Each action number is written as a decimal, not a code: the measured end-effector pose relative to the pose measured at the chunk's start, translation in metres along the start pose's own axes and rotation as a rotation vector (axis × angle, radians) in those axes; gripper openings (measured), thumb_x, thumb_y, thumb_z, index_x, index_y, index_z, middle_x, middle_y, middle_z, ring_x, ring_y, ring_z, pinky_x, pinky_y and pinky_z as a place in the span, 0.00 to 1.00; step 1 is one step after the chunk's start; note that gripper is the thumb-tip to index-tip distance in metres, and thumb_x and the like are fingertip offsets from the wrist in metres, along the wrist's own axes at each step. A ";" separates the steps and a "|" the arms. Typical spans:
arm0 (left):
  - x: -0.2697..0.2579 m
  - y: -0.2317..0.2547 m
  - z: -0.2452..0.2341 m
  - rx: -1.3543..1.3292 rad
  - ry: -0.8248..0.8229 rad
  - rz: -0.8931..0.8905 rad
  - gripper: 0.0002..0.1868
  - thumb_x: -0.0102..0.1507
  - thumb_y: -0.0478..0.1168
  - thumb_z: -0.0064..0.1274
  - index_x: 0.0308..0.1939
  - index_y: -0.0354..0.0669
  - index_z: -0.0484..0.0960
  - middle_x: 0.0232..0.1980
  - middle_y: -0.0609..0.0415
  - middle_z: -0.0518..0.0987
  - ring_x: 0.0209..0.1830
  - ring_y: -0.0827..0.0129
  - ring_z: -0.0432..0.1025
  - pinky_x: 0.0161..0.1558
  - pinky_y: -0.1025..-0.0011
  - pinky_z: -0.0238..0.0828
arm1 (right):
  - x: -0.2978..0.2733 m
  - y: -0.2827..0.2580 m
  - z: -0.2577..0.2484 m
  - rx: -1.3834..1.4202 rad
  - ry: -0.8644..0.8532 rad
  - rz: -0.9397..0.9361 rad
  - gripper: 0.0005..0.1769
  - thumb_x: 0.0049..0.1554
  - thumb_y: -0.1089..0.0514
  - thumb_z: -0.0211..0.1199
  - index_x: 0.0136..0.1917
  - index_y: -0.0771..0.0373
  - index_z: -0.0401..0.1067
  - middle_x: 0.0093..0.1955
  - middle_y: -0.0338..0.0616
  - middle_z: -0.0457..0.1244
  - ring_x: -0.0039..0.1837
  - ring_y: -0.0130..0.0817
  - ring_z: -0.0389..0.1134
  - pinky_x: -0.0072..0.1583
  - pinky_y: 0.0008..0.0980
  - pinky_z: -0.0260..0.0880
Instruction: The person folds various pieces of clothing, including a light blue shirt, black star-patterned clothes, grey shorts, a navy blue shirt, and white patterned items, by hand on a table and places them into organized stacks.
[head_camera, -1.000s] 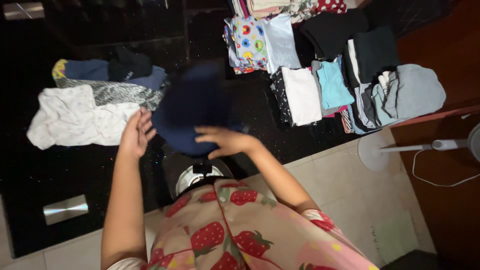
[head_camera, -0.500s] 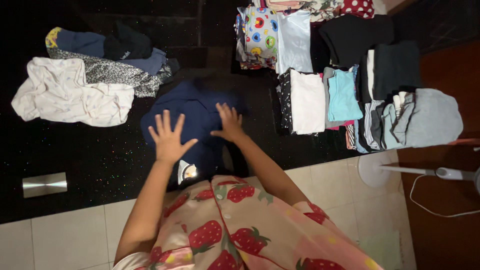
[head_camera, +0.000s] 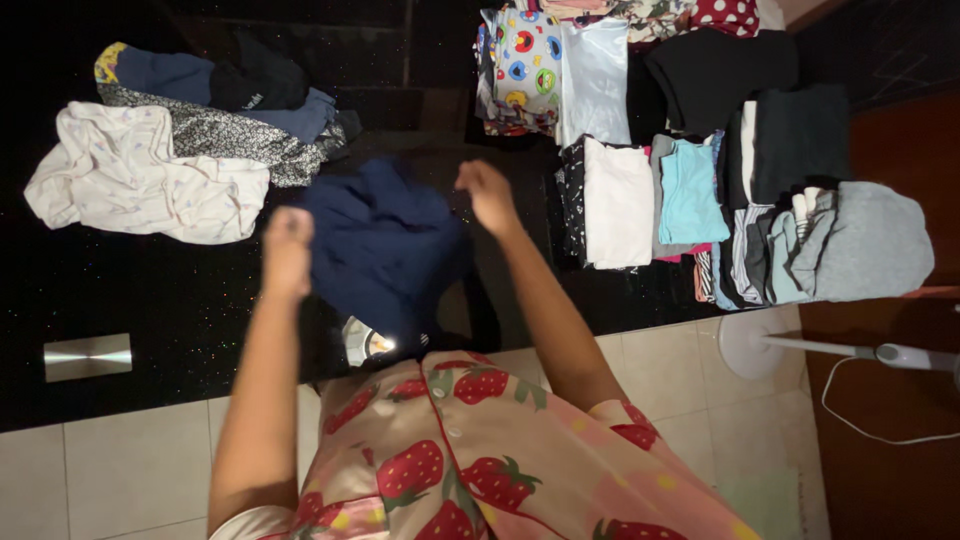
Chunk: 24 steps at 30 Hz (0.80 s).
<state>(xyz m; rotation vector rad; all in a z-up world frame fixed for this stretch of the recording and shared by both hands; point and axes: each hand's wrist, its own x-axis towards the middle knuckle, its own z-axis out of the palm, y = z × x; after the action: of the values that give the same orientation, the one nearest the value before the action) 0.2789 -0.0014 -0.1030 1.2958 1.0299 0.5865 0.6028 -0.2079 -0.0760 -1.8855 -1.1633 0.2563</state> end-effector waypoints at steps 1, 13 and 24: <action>0.002 0.018 -0.017 -0.109 0.089 -0.209 0.18 0.77 0.53 0.55 0.53 0.42 0.71 0.39 0.42 0.53 0.28 0.65 0.52 0.28 0.60 0.44 | 0.004 -0.010 -0.008 0.092 0.030 0.156 0.13 0.65 0.55 0.57 0.43 0.63 0.74 0.42 0.41 0.68 0.47 0.31 0.68 0.53 0.32 0.68; -0.014 0.071 -0.068 -0.984 -0.011 -0.007 0.23 0.75 0.48 0.40 0.72 0.47 0.67 0.72 0.55 0.74 0.71 0.61 0.70 0.73 0.56 0.67 | -0.090 -0.095 0.103 -0.417 -0.403 0.041 0.24 0.43 0.46 0.73 0.49 0.58 0.75 0.54 0.55 0.64 0.54 0.57 0.67 0.52 0.52 0.69; -0.022 0.110 -0.078 -1.047 -0.246 0.319 0.21 0.73 0.42 0.42 0.70 0.42 0.74 0.70 0.53 0.74 0.72 0.63 0.69 0.76 0.60 0.66 | 0.021 -0.177 -0.075 -0.118 0.257 -0.262 0.21 0.60 0.70 0.54 0.66 0.65 0.73 0.62 0.53 0.69 0.67 0.53 0.67 0.72 0.53 0.53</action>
<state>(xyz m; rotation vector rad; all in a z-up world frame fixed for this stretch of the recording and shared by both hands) 0.2208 0.0431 0.0132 0.5548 0.1993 0.9991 0.5472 -0.2032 0.1096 -1.7788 -1.2514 -0.1978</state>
